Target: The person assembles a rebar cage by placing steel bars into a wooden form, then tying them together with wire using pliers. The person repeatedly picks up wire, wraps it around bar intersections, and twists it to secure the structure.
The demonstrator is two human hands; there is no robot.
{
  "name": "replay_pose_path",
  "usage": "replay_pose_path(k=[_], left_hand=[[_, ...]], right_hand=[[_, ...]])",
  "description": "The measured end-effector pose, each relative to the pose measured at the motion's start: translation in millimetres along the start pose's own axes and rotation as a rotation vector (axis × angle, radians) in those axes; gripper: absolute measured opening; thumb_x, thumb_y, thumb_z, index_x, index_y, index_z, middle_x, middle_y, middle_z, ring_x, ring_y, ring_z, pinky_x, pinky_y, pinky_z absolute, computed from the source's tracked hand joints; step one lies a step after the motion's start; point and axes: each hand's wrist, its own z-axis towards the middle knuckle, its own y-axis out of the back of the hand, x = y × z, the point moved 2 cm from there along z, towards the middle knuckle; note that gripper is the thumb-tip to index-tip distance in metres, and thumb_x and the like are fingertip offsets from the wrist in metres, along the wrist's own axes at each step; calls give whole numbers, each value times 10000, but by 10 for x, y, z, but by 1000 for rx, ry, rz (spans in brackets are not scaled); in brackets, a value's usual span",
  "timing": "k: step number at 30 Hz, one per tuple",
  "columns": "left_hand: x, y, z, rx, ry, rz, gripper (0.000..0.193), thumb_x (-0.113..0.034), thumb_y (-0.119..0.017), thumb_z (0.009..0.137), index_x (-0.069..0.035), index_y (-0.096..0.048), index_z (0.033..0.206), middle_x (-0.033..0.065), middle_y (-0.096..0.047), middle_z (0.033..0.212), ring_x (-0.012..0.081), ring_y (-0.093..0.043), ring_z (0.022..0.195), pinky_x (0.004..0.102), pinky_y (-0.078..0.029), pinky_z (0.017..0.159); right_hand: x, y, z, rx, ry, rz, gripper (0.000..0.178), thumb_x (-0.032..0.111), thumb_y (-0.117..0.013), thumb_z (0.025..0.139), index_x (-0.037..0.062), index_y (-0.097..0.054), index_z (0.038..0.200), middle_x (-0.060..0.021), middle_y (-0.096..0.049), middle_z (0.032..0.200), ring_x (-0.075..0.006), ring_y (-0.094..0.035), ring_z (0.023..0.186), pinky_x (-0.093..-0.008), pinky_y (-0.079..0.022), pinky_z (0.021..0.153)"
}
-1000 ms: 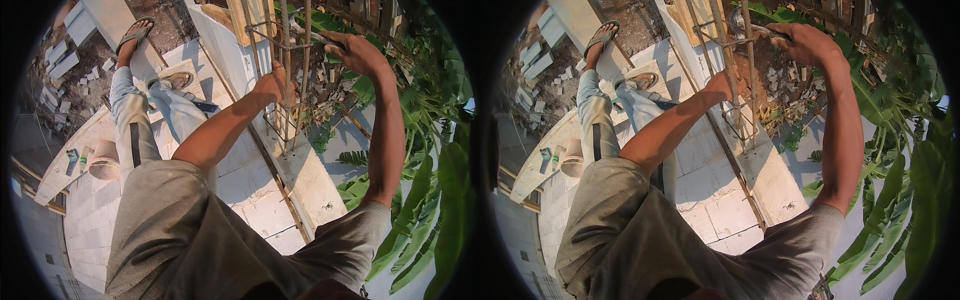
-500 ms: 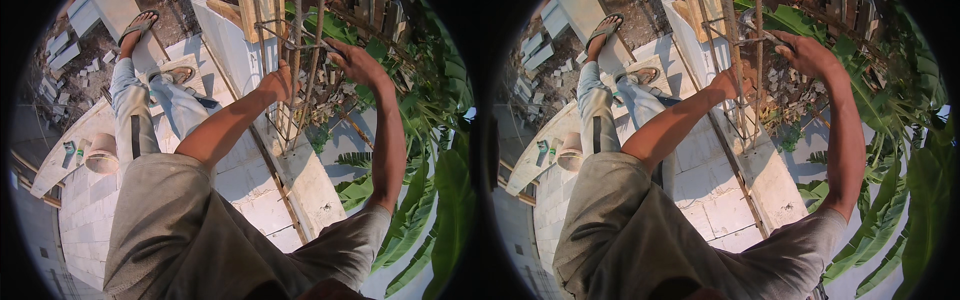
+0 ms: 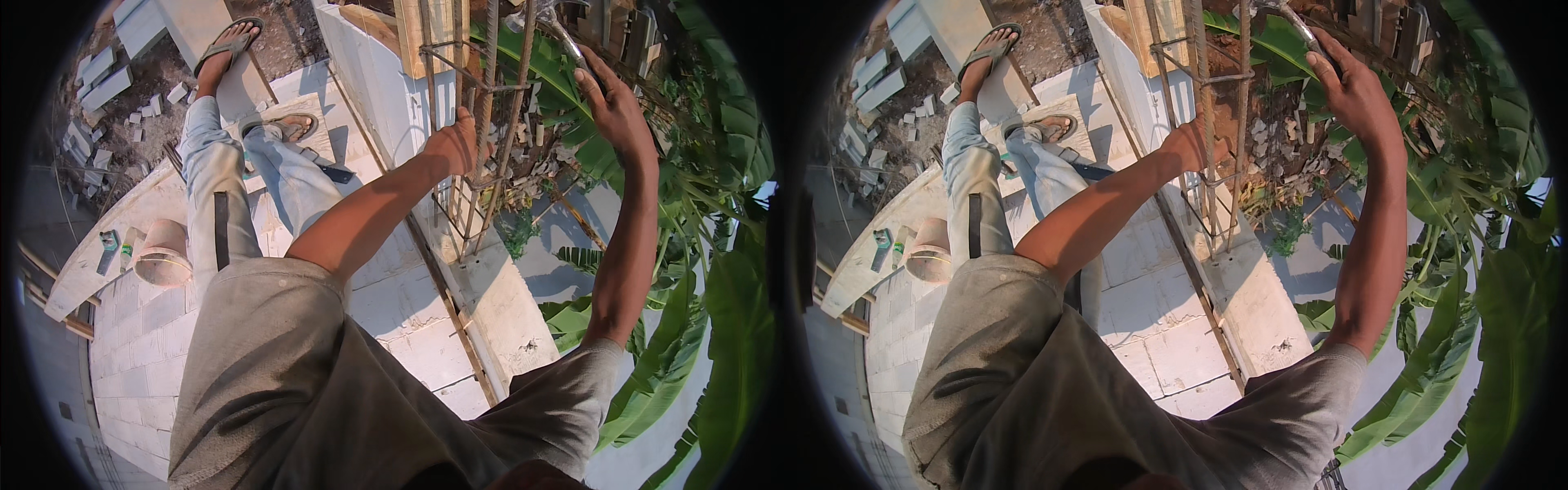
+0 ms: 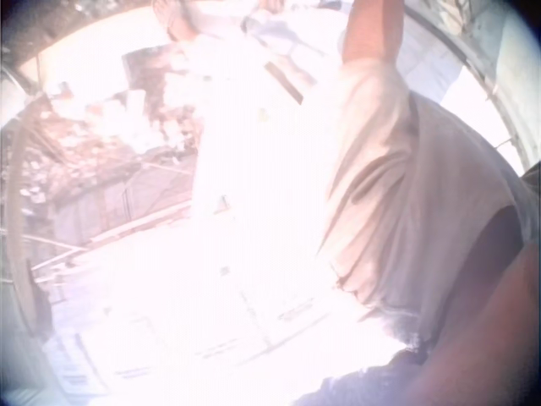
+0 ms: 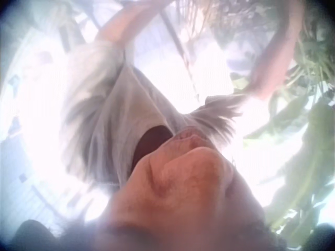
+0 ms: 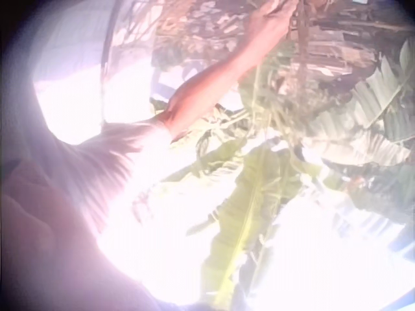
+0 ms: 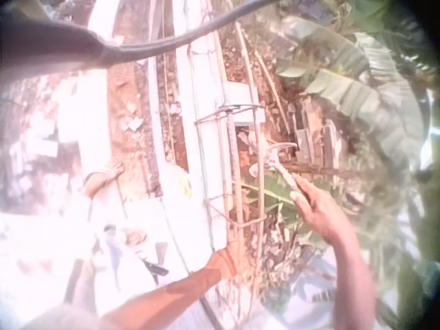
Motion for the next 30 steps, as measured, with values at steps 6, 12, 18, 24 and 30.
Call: replay_pose_path(k=[6,12,18,24,30], left_hand=[[-18,-13,-78,-38,-10,43,834,-488,-426,941,179,-178,1376,302,-583,1183,377,-595,1097,402,-474,932],[155,-186,57,-49,-126,113,723,-508,-452,882,31,-336,1350,289,-543,1240,388,-543,1148,396,-417,1004],[-170,183,-106,105,100,16,704,-494,-414,915,106,-328,1273,288,-579,1165,386,-552,1132,413,-407,995],[30,-132,-47,-63,7,-138,597,-463,-514,849,-37,-473,1266,265,-528,1266,381,-479,1220,421,-332,1080],[42,-69,-11,-18,-14,95,853,-508,-463,911,186,-193,1328,288,-593,1158,386,-609,1048,420,-460,913]], right_hand=[[77,-185,-116,739,-95,-439,474,407,-533,965,203,-490,1390,-150,-625,1235,-330,-608,1121,-392,-461,948],[1,-121,-210,92,-207,22,506,441,-502,972,180,-472,1405,-164,-578,1306,-354,-557,1190,-428,-433,981],[-11,22,-57,273,-51,-35,541,452,-525,958,160,-462,1410,-175,-571,1311,-296,-554,1210,-394,-429,992],[138,-123,-33,276,91,-197,493,421,-514,965,182,-472,1394,-207,-636,1165,-382,-609,1074,-440,-473,921],[131,-31,1,144,-2,-113,510,419,-513,970,174,-450,1413,-189,-596,1247,-363,-565,1154,-440,-451,954]])
